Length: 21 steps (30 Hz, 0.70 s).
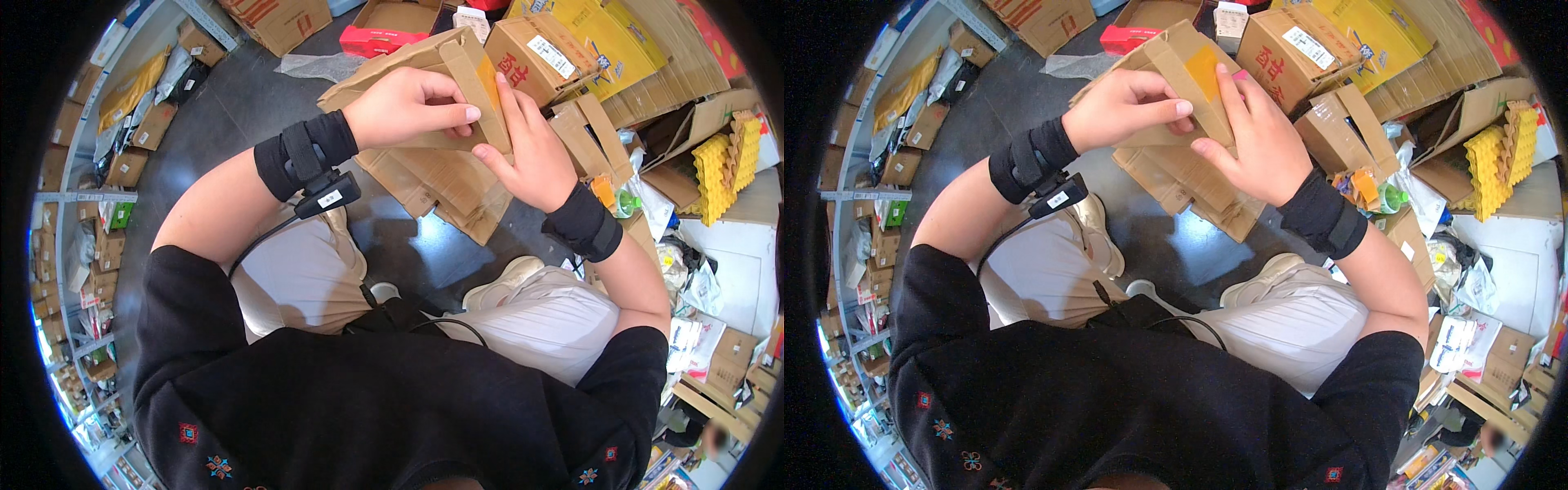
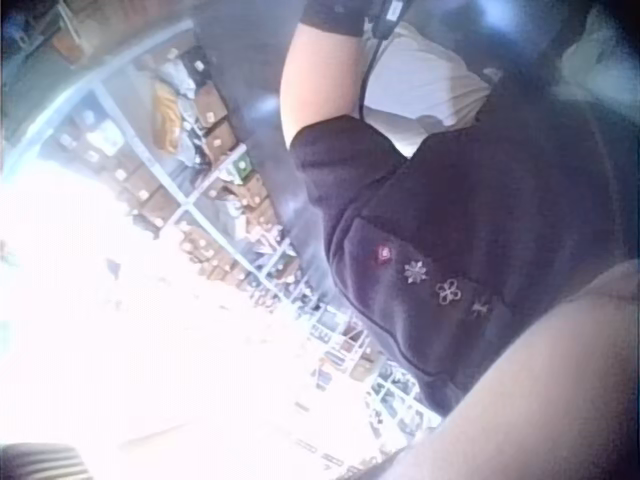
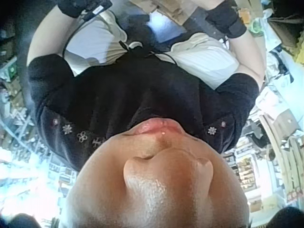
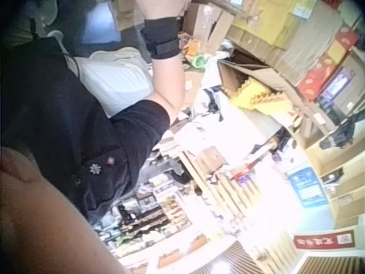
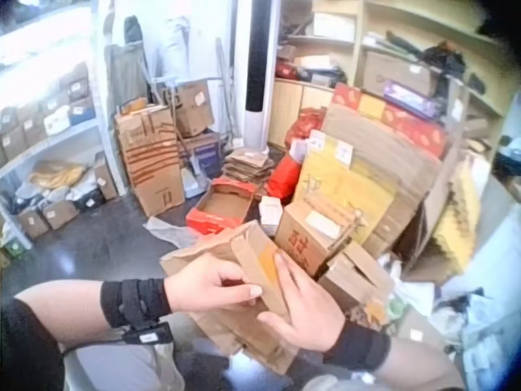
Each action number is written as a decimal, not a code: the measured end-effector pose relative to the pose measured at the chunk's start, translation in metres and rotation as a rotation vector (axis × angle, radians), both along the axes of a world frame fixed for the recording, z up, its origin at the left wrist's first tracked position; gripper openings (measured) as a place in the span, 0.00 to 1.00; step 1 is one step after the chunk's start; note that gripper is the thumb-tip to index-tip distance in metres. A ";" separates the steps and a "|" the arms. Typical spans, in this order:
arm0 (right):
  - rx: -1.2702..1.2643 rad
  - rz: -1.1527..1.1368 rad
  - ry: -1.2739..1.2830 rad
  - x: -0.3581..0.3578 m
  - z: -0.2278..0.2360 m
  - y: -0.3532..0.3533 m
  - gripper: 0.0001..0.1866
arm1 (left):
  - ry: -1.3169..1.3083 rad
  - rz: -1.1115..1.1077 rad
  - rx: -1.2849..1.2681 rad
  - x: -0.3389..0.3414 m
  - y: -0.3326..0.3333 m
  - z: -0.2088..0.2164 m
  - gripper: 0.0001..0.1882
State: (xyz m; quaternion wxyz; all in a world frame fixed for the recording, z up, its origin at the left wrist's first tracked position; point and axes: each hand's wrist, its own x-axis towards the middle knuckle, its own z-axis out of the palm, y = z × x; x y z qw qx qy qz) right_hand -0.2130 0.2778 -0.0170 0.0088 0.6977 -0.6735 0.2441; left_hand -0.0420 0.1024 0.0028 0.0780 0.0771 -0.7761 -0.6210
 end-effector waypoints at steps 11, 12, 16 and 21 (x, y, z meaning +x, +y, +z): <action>-0.037 -0.021 0.119 0.001 0.003 0.002 0.45 | -0.017 0.118 -0.061 0.001 0.007 0.001 0.15; -0.050 -0.045 0.155 0.002 0.005 0.002 0.44 | -0.046 0.145 -0.139 0.001 0.006 0.002 0.14; -0.246 -0.053 0.000 0.004 0.011 -0.001 0.30 | -0.067 0.203 -0.221 -0.003 0.005 0.002 0.14; -0.280 -0.069 -0.182 0.008 0.009 -0.005 0.16 | -0.036 0.232 -0.121 -0.009 0.005 -0.015 0.16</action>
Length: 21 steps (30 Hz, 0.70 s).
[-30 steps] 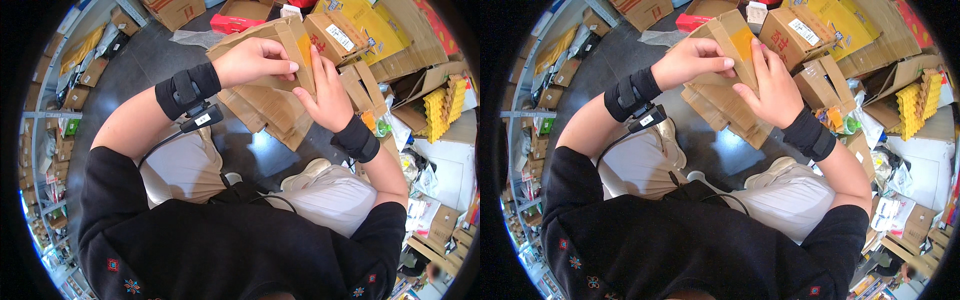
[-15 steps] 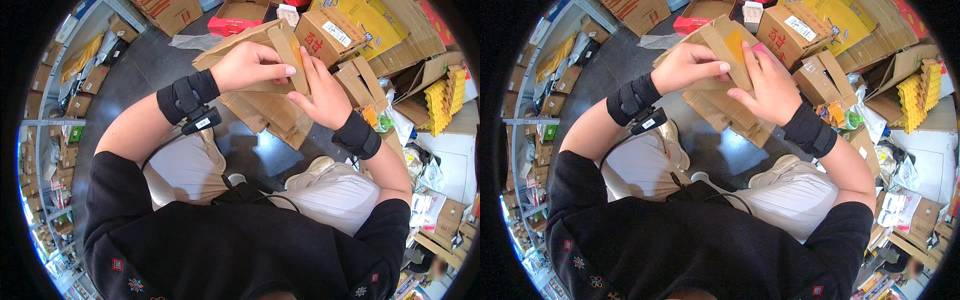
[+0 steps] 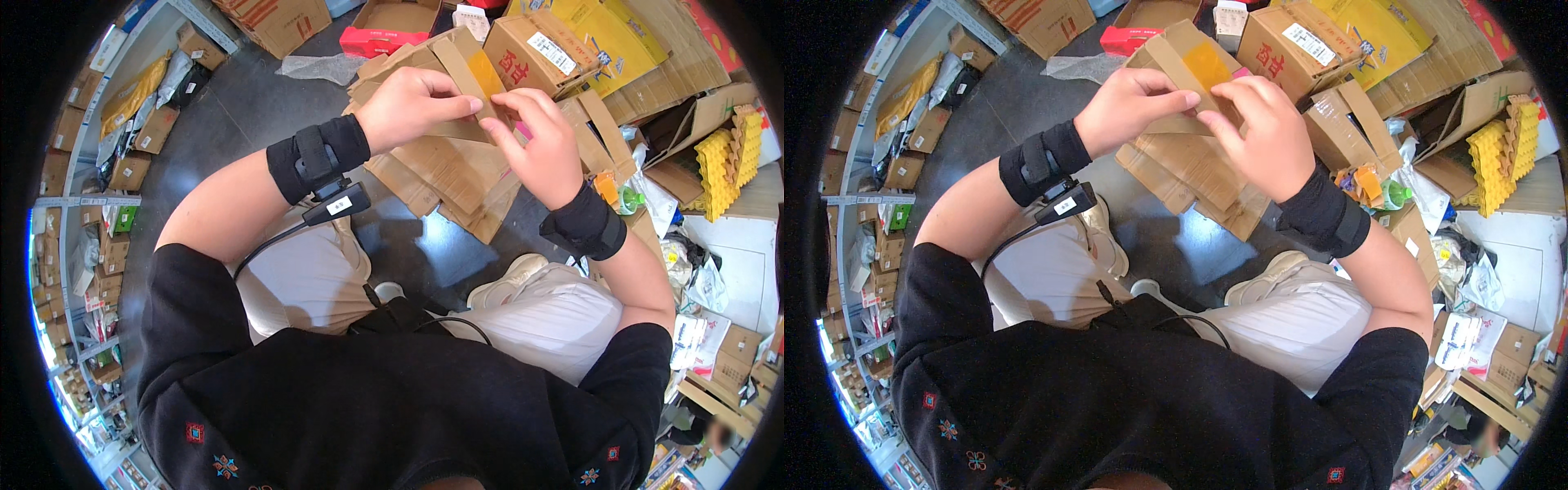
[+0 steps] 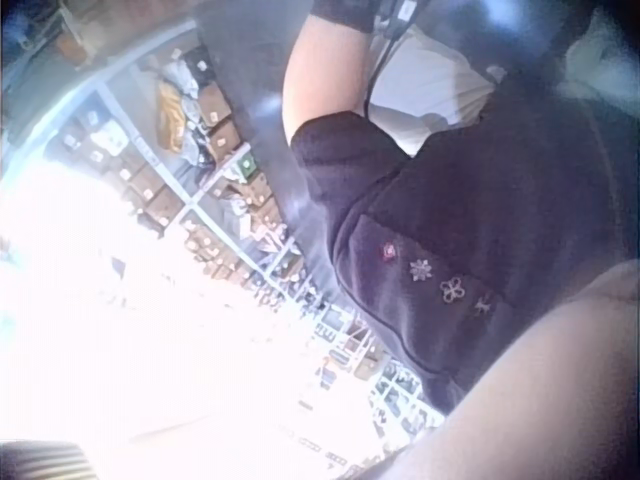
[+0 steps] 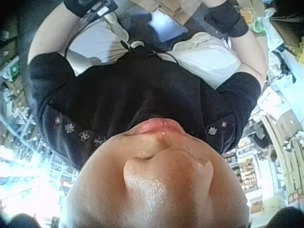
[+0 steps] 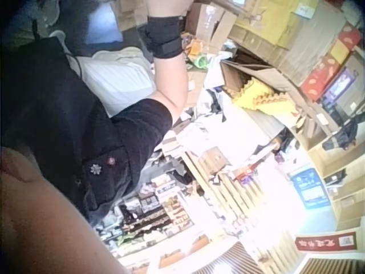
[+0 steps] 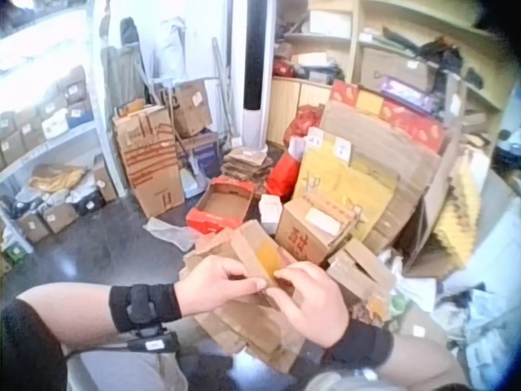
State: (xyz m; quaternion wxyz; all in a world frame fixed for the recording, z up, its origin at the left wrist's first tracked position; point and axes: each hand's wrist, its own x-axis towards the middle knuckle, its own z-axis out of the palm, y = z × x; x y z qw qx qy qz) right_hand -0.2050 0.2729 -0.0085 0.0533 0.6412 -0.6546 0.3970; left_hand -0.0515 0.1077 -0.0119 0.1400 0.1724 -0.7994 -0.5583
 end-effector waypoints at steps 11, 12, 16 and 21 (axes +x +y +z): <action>0.097 0.018 0.045 -0.008 -0.008 0.002 0.07 | -0.071 -0.111 -0.054 -0.006 0.005 -0.015 0.20; 0.106 0.011 0.047 -0.008 -0.007 0.002 0.07 | -0.062 -0.117 -0.057 -0.008 0.006 -0.016 0.20; 0.153 -0.015 0.055 -0.008 -0.004 0.003 0.06 | -0.017 -0.119 -0.095 -0.011 0.008 -0.018 0.18; 0.176 -0.028 0.117 -0.010 -0.003 0.005 0.05 | -0.048 -0.129 -0.101 -0.016 0.009 -0.020 0.18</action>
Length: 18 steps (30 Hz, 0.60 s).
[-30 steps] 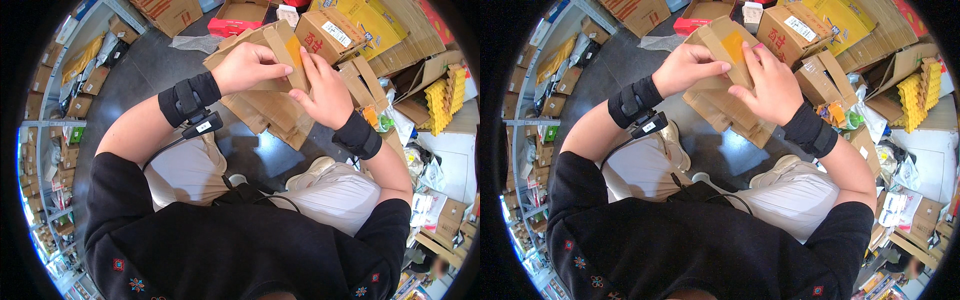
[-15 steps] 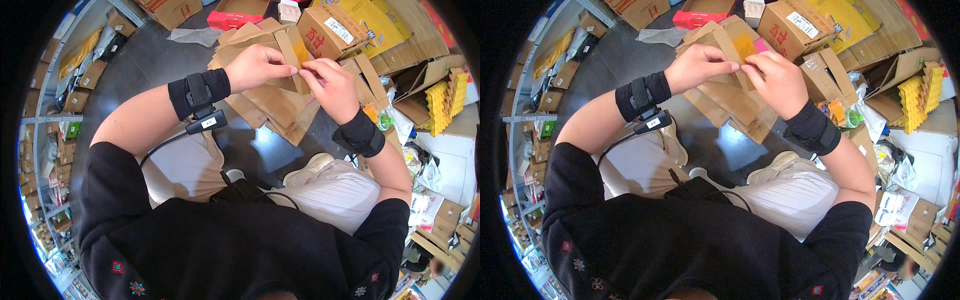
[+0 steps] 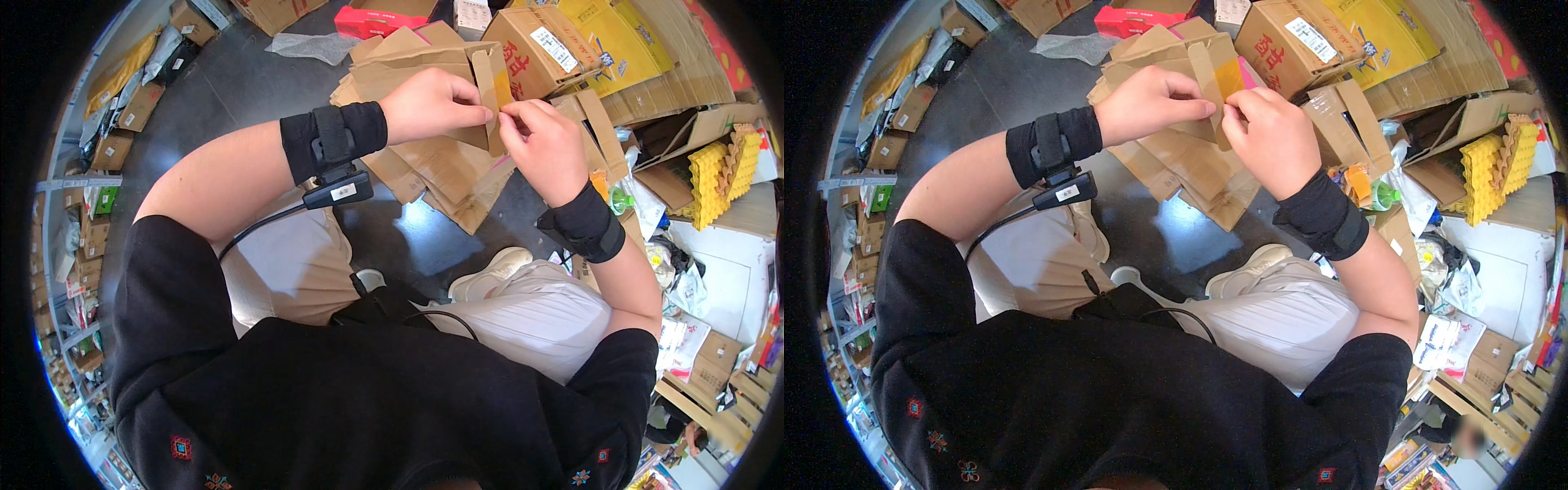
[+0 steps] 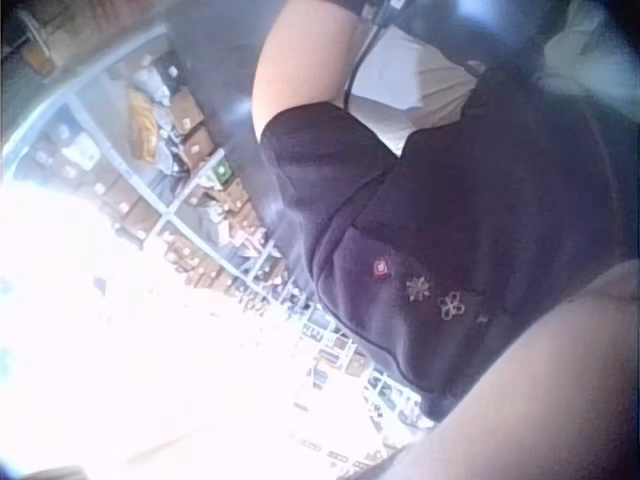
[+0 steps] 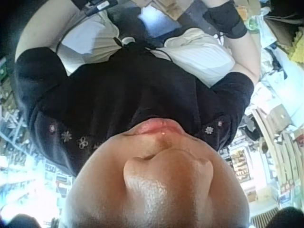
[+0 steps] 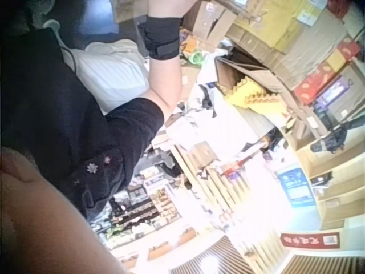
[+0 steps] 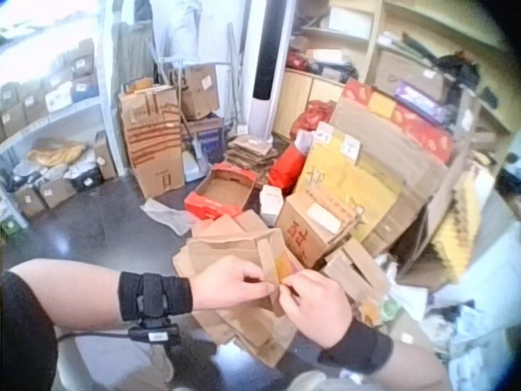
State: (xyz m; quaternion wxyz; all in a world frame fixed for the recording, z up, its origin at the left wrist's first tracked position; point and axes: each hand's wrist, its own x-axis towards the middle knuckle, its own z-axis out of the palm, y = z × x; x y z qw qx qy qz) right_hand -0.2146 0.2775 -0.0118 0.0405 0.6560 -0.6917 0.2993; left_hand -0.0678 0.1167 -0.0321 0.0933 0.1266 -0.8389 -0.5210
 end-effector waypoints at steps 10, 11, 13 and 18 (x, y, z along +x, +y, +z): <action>0.012 -0.036 0.114 -0.002 -0.002 0.002 0.04 | -0.006 -0.015 -0.039 -0.010 0.004 -0.007 0.16; 0.005 -0.035 0.120 -0.003 -0.003 0.002 0.04 | -0.006 -0.015 -0.049 -0.010 0.004 -0.006 0.16; -0.002 -0.029 0.122 -0.005 -0.004 0.002 0.04 | -0.022 -0.017 -0.057 -0.009 0.006 -0.001 0.16; -0.006 -0.008 0.106 -0.008 -0.005 0.002 0.04 | 0.009 -0.055 -0.015 -0.009 0.004 -0.001 0.15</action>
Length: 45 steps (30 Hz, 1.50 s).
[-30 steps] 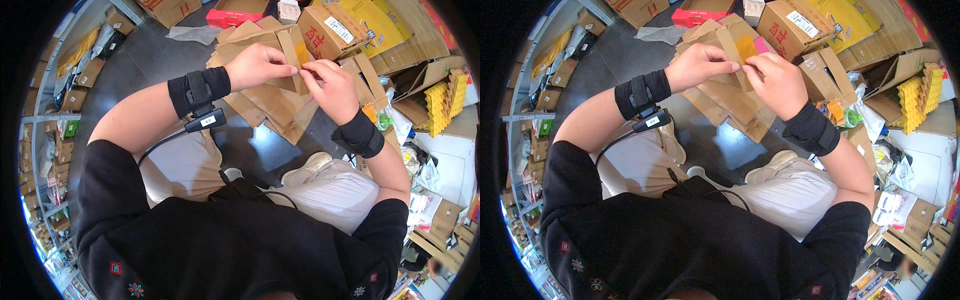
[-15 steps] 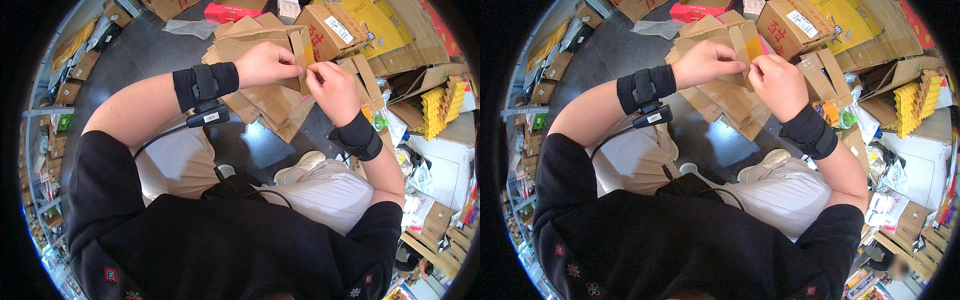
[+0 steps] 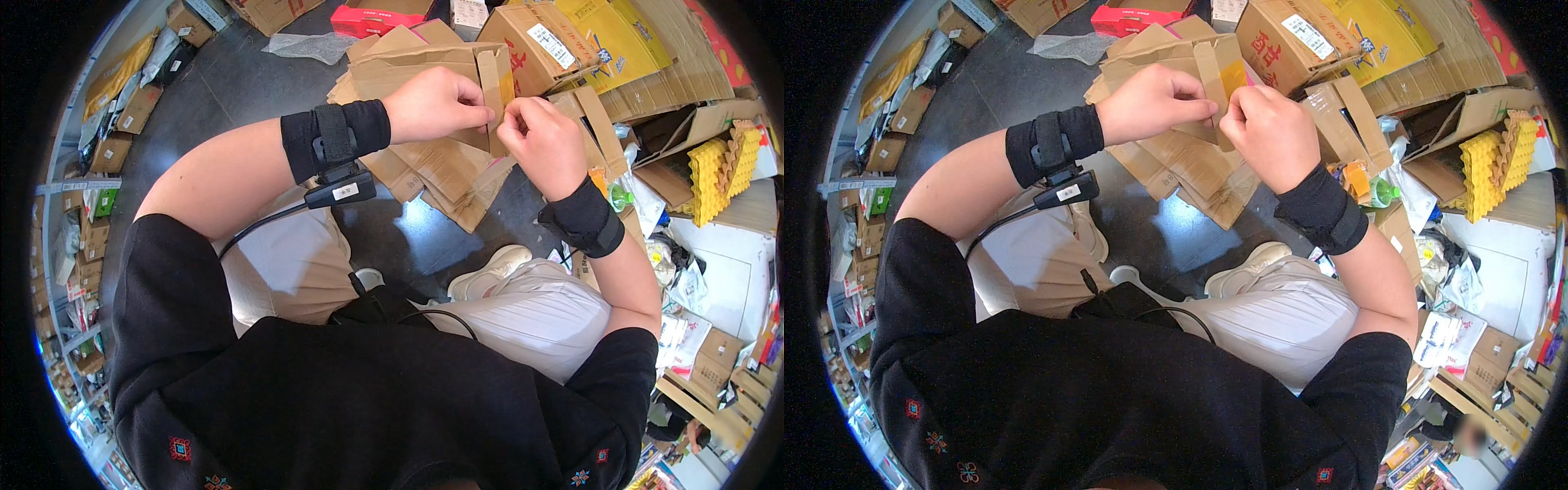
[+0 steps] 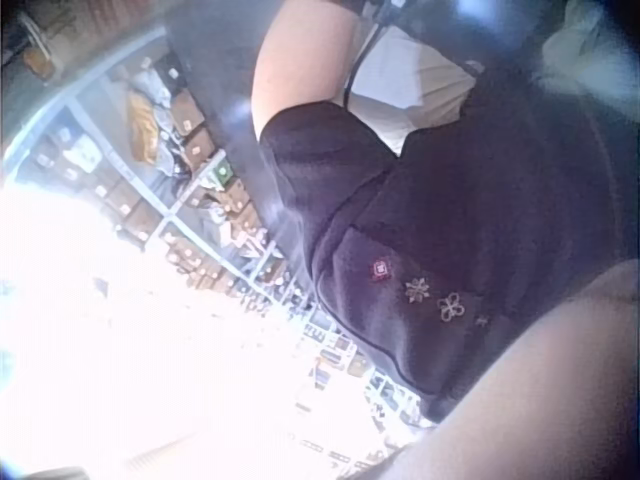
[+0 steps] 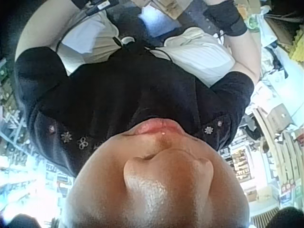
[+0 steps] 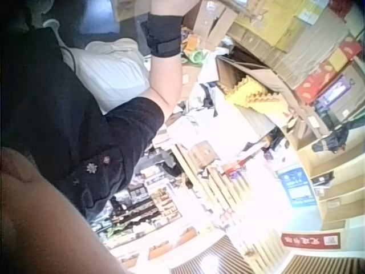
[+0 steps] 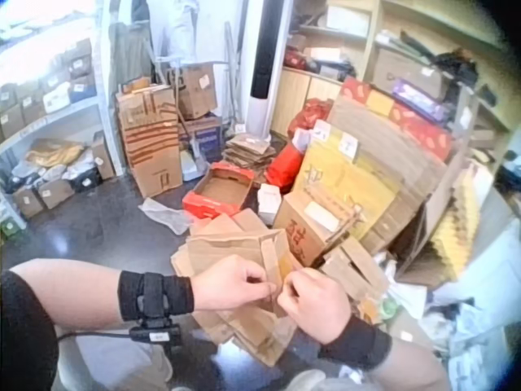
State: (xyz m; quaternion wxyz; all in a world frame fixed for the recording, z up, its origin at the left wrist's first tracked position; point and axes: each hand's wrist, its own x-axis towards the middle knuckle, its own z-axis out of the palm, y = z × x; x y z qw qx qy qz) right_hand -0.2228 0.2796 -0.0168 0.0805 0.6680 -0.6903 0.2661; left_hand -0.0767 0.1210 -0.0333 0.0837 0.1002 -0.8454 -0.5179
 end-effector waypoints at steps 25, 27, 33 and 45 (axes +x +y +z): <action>0.083 0.039 -0.237 -0.001 0.006 -0.006 0.08 | -0.043 -0.007 0.044 0.008 -0.008 0.000 0.13; 0.106 0.058 -0.358 -0.006 0.002 -0.006 0.08 | -0.058 -0.025 0.031 0.008 -0.008 0.004 0.13; 0.174 0.064 -0.618 -0.018 -0.005 -0.004 0.08 | -0.113 -0.093 0.085 0.011 -0.016 0.014 0.14; 0.246 0.117 -1.105 -0.019 -0.005 -0.004 0.14 | -0.127 -0.071 0.153 0.018 -0.023 0.017 0.12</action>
